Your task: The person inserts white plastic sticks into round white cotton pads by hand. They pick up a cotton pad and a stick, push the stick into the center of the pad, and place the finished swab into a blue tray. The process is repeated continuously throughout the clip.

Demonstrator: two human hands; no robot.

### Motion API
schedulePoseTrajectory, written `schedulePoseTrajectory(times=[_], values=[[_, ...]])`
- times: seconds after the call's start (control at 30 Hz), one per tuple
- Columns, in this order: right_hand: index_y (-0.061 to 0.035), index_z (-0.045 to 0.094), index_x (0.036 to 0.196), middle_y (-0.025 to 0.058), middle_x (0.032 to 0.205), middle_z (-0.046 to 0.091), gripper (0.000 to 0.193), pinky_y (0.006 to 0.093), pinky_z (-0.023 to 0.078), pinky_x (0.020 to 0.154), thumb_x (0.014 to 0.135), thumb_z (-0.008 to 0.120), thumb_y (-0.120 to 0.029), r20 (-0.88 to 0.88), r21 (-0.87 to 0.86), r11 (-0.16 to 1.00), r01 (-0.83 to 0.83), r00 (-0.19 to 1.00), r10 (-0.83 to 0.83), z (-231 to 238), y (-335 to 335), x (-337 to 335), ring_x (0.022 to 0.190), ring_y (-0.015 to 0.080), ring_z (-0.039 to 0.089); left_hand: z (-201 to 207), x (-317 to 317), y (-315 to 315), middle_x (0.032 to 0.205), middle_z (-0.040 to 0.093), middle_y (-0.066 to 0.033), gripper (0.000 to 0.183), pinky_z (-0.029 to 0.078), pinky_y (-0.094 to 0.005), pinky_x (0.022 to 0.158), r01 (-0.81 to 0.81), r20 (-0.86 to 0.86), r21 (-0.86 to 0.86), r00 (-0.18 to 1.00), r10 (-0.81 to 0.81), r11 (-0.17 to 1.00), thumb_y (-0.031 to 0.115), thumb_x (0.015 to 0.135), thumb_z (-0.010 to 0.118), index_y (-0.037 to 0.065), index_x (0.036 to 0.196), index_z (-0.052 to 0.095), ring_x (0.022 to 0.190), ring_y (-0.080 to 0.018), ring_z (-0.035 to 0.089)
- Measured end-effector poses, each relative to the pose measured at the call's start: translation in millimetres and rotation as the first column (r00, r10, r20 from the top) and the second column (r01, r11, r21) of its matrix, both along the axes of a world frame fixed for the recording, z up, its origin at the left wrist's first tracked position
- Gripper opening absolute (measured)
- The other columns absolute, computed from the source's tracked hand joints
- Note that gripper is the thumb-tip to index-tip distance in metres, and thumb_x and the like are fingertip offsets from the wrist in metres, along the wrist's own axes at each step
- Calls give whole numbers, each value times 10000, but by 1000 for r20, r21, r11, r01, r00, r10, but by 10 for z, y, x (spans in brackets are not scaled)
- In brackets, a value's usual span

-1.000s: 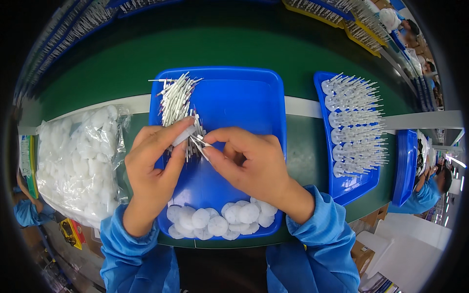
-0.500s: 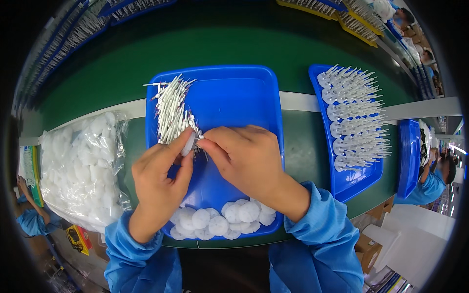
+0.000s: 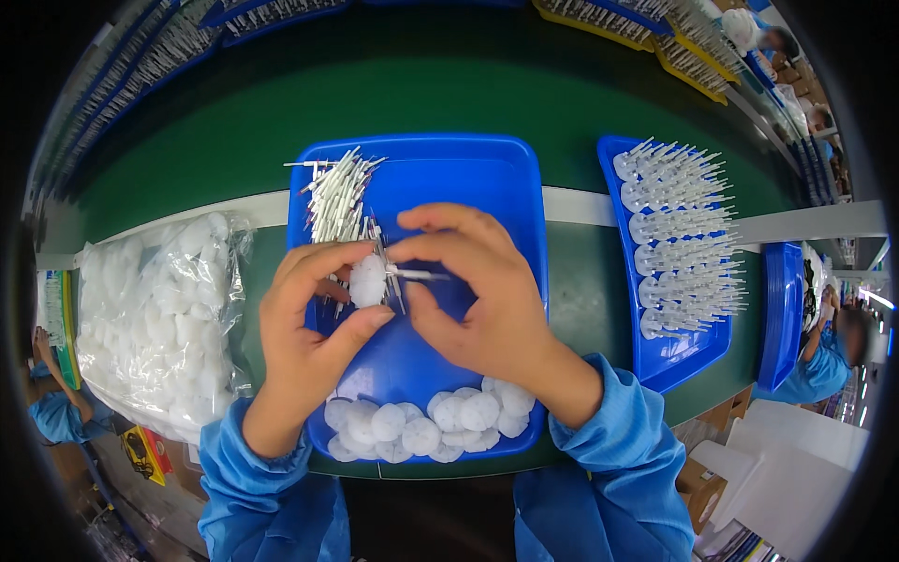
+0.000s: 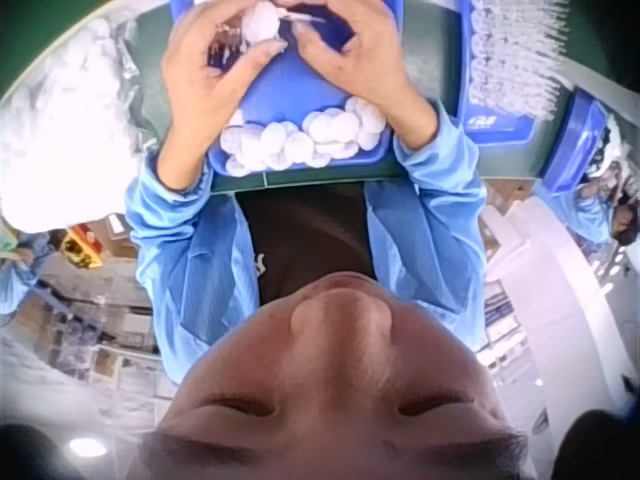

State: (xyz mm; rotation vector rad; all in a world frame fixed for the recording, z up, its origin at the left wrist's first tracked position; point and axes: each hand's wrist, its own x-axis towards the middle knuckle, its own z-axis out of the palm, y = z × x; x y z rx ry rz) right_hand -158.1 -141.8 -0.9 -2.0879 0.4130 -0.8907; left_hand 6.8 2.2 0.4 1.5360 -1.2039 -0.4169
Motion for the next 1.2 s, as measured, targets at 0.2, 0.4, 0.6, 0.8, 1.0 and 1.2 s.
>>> schedulePoseTrajectory(times=[0.2,0.4,0.6,0.8,1.0,1.2], values=[[-24,724,1279,47,1044,740,368,309,539,886,924,823,-21,75,381,900,-210,978,196,-57,13,-85,994,133,697,-29,-32,-28,1202,709,-74,560,541,-331,768,4,217,-118,976,22,993,48,715,955,97,1254,811,997,-231,653],[-22,713,1243,36,988,753,320,284,558,850,943,824,-5,63,435,883,-177,984,167,-58,43,-91,919,108,712,-54,-73,-47,1197,714,-51,565,544,-317,711,1,287,-206,956,59,979,42,691,951,106,1239,825,902,-196,652],[-24,697,1237,30,1009,739,317,277,559,873,942,813,-9,50,419,891,-176,984,171,-83,58,-84,942,103,696,-21,-94,-51,1127,719,-42,597,556,-325,704,8,377,-216,923,76,976,65,654,940,114,1239,827,878,-197,641],[-26,653,1277,27,1078,712,324,275,552,883,975,766,-1,62,480,844,-241,968,242,-47,66,-84,981,96,675,-47,-100,-34,1137,714,-42,595,556,-324,711,1,353,-215,933,77,977,70,652,943,109,1235,829,894,-207,640],[-16,631,1305,34,1090,698,301,293,565,908,1014,693,36,119,578,766,-282,957,263,-32,56,-107,1006,100,679,-56,-95,-44,1165,707,-46,595,555,-330,719,12,335,-224,940,66,975,66,661,950,100,1242,826,912,-216,649],[-17,640,1244,31,1075,702,229,284,573,901,1027,709,12,127,539,789,-294,955,269,-59,45,-88,992,98,691,13,-83,-31,1143,713,-95,646,560,-361,815,30,387,-191,921,47,981,61,664,964,73,1288,796,976,-265,675]])
